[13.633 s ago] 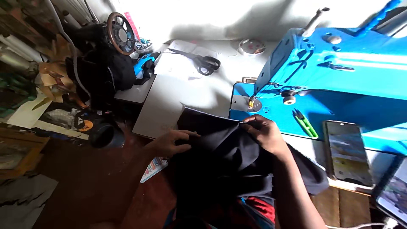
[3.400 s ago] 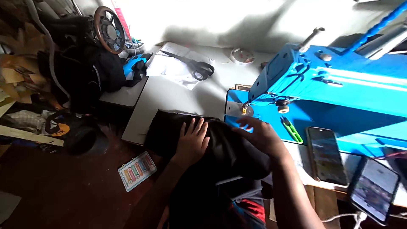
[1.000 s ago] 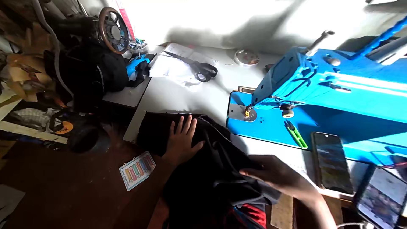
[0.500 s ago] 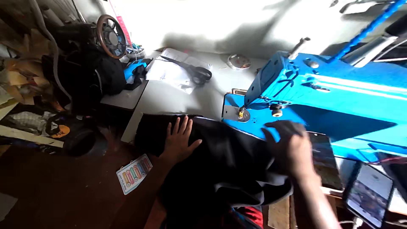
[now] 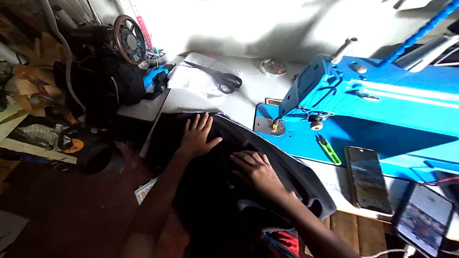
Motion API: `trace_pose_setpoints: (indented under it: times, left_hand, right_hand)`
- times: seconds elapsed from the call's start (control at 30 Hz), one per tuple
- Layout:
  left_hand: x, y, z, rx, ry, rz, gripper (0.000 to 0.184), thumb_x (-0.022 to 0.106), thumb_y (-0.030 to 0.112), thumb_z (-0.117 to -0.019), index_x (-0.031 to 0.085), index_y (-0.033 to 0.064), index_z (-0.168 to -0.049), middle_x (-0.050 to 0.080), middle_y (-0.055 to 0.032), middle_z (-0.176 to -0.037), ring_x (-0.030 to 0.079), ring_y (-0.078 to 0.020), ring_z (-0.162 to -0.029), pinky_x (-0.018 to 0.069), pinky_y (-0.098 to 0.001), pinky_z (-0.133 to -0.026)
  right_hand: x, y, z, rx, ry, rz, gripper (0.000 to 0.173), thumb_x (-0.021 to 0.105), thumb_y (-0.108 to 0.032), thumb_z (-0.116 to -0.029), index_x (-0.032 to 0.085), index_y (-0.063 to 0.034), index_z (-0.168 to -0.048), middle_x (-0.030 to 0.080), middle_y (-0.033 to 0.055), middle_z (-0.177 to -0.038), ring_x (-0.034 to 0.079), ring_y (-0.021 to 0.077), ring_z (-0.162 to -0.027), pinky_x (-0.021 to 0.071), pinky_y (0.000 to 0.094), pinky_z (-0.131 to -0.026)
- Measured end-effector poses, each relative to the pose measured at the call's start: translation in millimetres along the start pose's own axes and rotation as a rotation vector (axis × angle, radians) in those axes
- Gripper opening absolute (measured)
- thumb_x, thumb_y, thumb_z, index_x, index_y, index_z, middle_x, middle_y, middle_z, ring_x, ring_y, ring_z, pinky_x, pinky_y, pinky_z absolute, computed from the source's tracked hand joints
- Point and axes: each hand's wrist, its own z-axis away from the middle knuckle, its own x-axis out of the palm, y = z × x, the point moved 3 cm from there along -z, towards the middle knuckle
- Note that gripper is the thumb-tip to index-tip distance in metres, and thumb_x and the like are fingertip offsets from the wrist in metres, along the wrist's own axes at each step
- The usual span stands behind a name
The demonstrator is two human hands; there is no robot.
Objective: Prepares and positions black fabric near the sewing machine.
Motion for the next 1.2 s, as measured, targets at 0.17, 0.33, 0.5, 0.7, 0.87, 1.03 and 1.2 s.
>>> trace_pose_setpoints:
  times: [0.17,0.33,0.5,0.7,0.87,1.03,1.2]
  left_hand:
    - [4,8,6,-0.004,-0.003,-0.016,0.090,0.040,0.071,-0.0975,0.028,0.0102,-0.163,0.022,-0.0095,-0.171,0.012,-0.0344,-0.159,0.0071,-0.0674,-0.122]
    - [6,53,48,-0.019,-0.098,0.027,0.092,0.034,0.074,-0.0983,0.025,0.0094,-0.163,0.017,-0.0089,-0.172,0.006,-0.0325,-0.160,0.0041,-0.0656,-0.124]
    - [11,76,62,-0.043,-0.150,0.036,0.092,0.030,0.076,-0.0974,0.026,0.0117,-0.164,0.016,-0.0064,-0.172,0.006,-0.0312,-0.160,0.0042,-0.0649,-0.123]
    - [9,74,61,-0.052,-0.157,0.017,0.103,0.031,0.085,-0.0907,0.024,0.0127,-0.164,0.015,-0.0067,-0.172,0.005,-0.0326,-0.160,0.0036,-0.0661,-0.123]
    - [9,75,62,-0.055,-0.157,0.008,0.107,0.029,0.087,-0.0890,0.023,0.0116,-0.164,0.014,-0.0082,-0.172,0.006,-0.0330,-0.160,0.0041,-0.0662,-0.123]
    - [7,76,61,-0.067,-0.172,0.045,0.104,0.034,0.085,-0.0900,0.021,0.0141,-0.165,0.013,-0.0058,-0.173,0.004,-0.0311,-0.160,0.0018,-0.0654,-0.123]
    - [3,77,60,-0.074,-0.199,0.054,0.106,0.035,0.086,-0.0890,0.022,0.0128,-0.165,0.012,-0.0073,-0.173,0.002,-0.0316,-0.160,0.0007,-0.0648,-0.123]
  right_hand:
    - [-1,-2,11,-0.027,0.001,0.014,0.043,0.055,-0.045,-0.1015,0.071,-0.0154,-0.129,0.071,0.0056,-0.126,0.065,0.0312,-0.117,0.0494,0.0533,-0.097]
    - [-26,-10,52,-0.066,0.004,-0.078,0.038,0.054,-0.045,-0.1028,0.078,-0.0177,-0.112,0.075,0.0012,-0.107,0.068,0.0233,-0.103,0.0496,0.0493,-0.096]
    - [-48,12,50,0.337,0.069,0.014,0.043,0.058,-0.043,-0.1005,0.075,-0.0084,-0.121,0.073,0.0177,-0.115,0.068,0.0403,-0.108,0.0509,0.0619,-0.090]
    - [-44,34,44,0.594,0.065,-0.048,0.031,0.067,-0.029,-0.0953,0.073,-0.0001,-0.102,0.069,0.0241,-0.107,0.061,0.0500,-0.109,0.0436,0.0701,-0.089]
    - [-70,48,20,0.650,-0.018,-0.386,0.028,0.060,-0.026,-0.1028,0.063,0.0004,-0.110,0.067,0.0108,-0.087,0.064,0.0172,-0.074,0.0545,0.0388,-0.070]
    - [-73,89,-10,0.571,-0.052,-0.074,0.030,0.067,-0.027,-0.0991,0.068,0.0010,-0.109,0.070,0.0252,-0.092,0.069,0.0471,-0.085,0.0509,0.0685,-0.072]
    - [-47,71,-17,0.407,0.032,0.181,0.024,0.062,-0.017,-0.1008,0.073,0.0015,-0.112,0.066,0.0314,-0.114,0.060,0.0551,-0.110,0.0429,0.0703,-0.089]
